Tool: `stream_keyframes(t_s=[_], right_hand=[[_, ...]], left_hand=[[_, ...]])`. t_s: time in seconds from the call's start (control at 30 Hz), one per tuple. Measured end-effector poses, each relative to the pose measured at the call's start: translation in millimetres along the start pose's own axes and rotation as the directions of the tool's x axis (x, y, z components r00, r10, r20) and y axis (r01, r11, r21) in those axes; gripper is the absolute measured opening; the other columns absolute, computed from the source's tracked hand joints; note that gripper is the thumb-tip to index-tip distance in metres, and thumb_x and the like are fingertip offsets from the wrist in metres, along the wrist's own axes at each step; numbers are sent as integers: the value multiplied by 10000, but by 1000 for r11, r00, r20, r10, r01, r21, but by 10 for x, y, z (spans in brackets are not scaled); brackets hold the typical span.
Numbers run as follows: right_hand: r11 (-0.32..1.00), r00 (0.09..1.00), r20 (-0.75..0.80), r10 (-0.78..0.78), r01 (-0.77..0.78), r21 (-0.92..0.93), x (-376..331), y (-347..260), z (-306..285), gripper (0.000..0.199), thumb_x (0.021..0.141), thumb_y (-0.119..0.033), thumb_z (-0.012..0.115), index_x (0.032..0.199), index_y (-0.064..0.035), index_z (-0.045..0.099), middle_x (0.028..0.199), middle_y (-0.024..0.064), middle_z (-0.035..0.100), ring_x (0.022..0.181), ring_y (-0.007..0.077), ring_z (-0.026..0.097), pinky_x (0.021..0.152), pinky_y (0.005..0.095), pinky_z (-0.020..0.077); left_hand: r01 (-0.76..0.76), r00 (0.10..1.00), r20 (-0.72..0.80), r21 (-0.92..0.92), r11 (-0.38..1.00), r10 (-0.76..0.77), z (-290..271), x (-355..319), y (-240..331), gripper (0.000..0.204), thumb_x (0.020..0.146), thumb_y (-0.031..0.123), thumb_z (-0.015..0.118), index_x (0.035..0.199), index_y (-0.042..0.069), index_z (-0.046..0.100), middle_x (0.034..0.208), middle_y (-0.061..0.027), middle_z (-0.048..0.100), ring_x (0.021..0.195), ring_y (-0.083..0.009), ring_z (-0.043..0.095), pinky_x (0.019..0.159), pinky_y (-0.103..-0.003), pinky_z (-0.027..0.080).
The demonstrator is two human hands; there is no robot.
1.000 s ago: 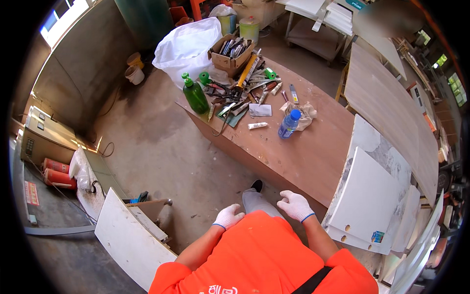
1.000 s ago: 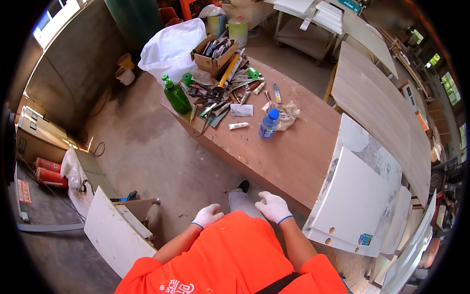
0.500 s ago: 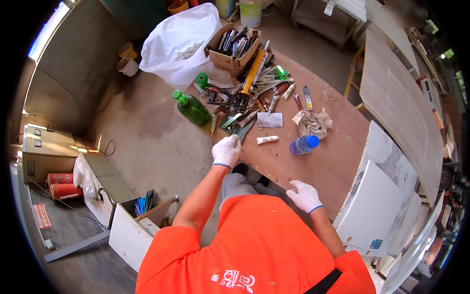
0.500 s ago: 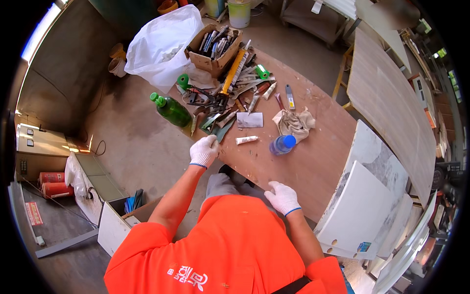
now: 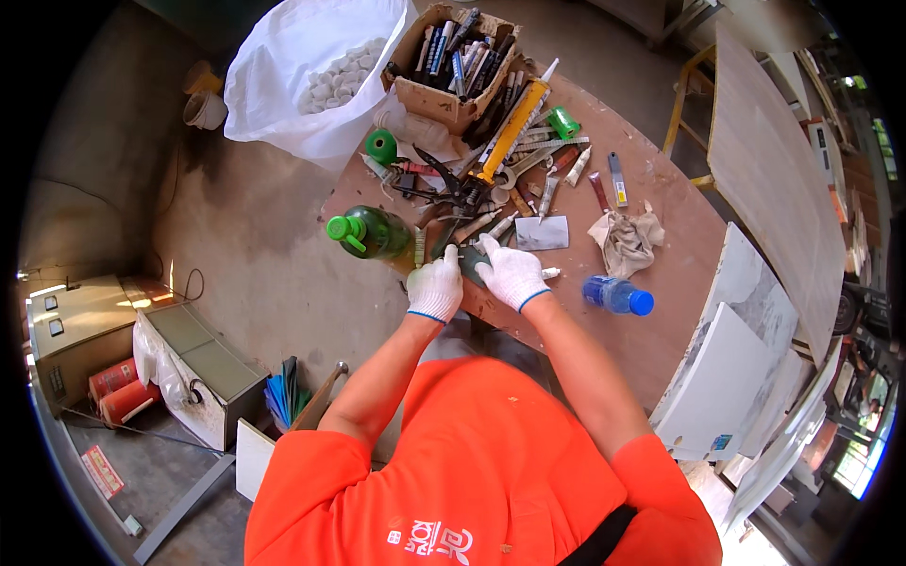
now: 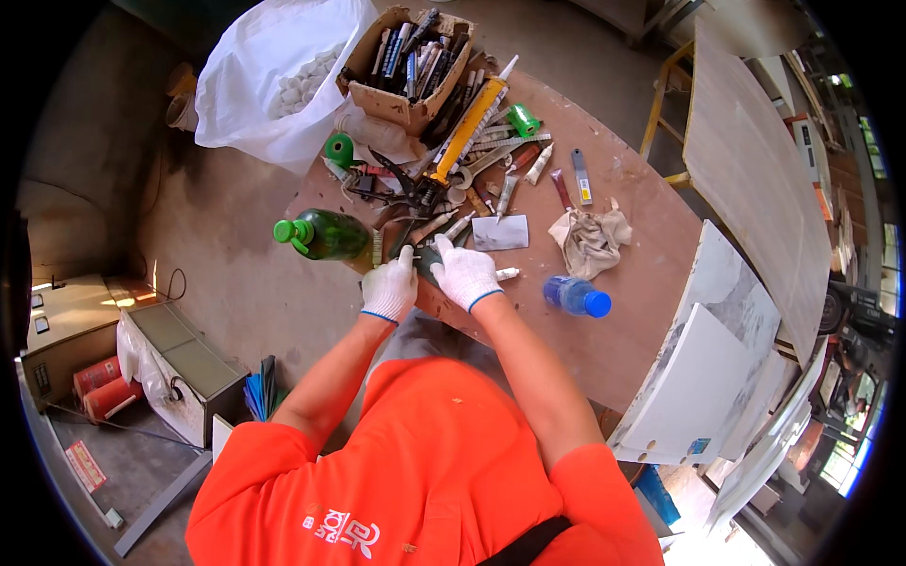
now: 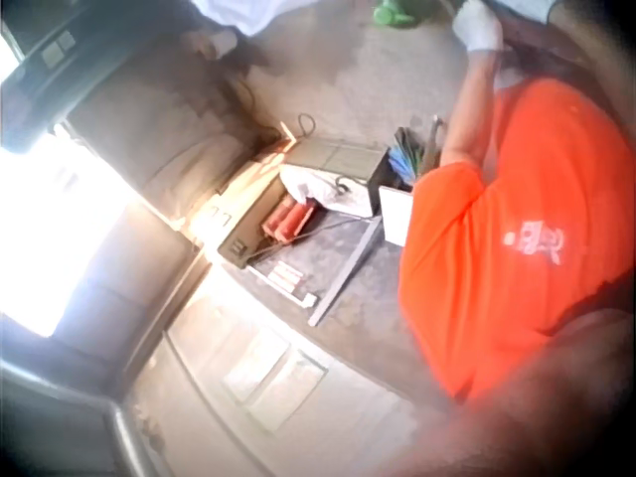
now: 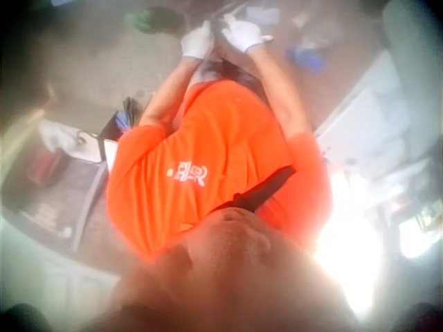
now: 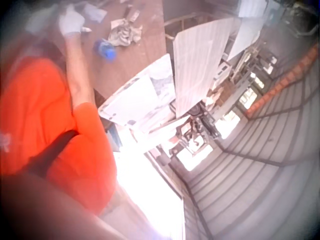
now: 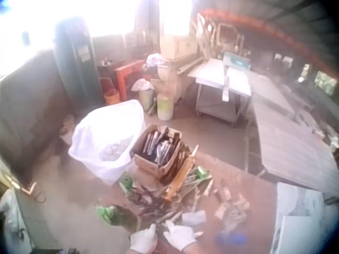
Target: The person picks up a white board, places it on a boring machine to create holes, and then hammers small circular wooden plugs into the holes using a hammer.
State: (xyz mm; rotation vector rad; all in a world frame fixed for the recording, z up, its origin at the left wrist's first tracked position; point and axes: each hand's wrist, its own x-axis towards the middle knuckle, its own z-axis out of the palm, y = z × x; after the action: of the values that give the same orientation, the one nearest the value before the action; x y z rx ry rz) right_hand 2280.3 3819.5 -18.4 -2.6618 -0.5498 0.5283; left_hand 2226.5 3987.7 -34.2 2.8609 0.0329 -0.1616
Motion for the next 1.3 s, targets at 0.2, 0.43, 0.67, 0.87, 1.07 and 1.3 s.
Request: stream_keyframes(t_s=[0.2, 0.43, 0.67, 0.87, 1.07, 1.3], right_hand=[[975, 978, -28, 205, -206, -76, 61, 34, 119, 256, 906, -331, 650, 1019, -102, 643, 872, 157, 727, 800, 353, 721, 706, 496, 568], [964, 985, -136, 108, -137, -228, 99, 61, 299, 156, 892, -274, 647, 926, -121, 647, 876, 119, 666, 767, 296, 712, 657, 448, 566], [978, 971, -224, 85, -124, -170, -146, 235, 443, 77, 880, -159, 582, 869, -114, 644, 847, 128, 662, 785, 304, 703, 668, 447, 559], [983, 906, -382, 181, -158, 92, -318, 354, 380, 110, 900, -182, 621, 961, -132, 697, 906, 114, 699, 805, 333, 689, 721, 458, 560], [909, 795, -503, 338, -137, 393, -554, 371, 397, 171, 940, -146, 639, 1073, -67, 712, 947, 137, 740, 798, 295, 710, 737, 398, 570], [336, 676, -152, 721, -149, 930, -702, 508, 438, 201, 945, -33, 599, 1101, 58, 689, 890, 119, 722, 663, 142, 657, 647, 298, 536]], left_hand=[[-69, 994, -83, -41, 997, 65, 241, 321, -52, 128, 911, 240, 615, 921, 121, 661, 728, -115, 687, 630, -314, 692, 544, -457, 547], [-89, 996, 25, 35, 995, 88, 275, 499, -27, 113, 868, 204, 625, 843, 98, 657, 759, -124, 701, 673, -316, 710, 576, -449, 565], [-89, 992, 76, -99, 991, 96, 96, 586, 37, 141, 865, 208, 623, 866, 69, 647, 785, -153, 714, 726, -356, 717, 634, -467, 569], [183, 977, 213, -751, 634, -30, 66, 305, 261, 170, 903, 169, 639, 977, 18, 658, 757, -181, 686, 615, -305, 666, 598, -412, 523], [616, 779, 599, -786, 46, -186, 53, 3, 321, 128, 936, 157, 605, 932, 30, 628, 744, -24, 635, 552, -103, 557, 511, -255, 440], [657, 735, 649, -753, -29, -198, 20, -184, 157, 131, 937, 188, 606, 937, 60, 638, 766, -19, 647, 593, -99, 582, 524, -251, 458]])
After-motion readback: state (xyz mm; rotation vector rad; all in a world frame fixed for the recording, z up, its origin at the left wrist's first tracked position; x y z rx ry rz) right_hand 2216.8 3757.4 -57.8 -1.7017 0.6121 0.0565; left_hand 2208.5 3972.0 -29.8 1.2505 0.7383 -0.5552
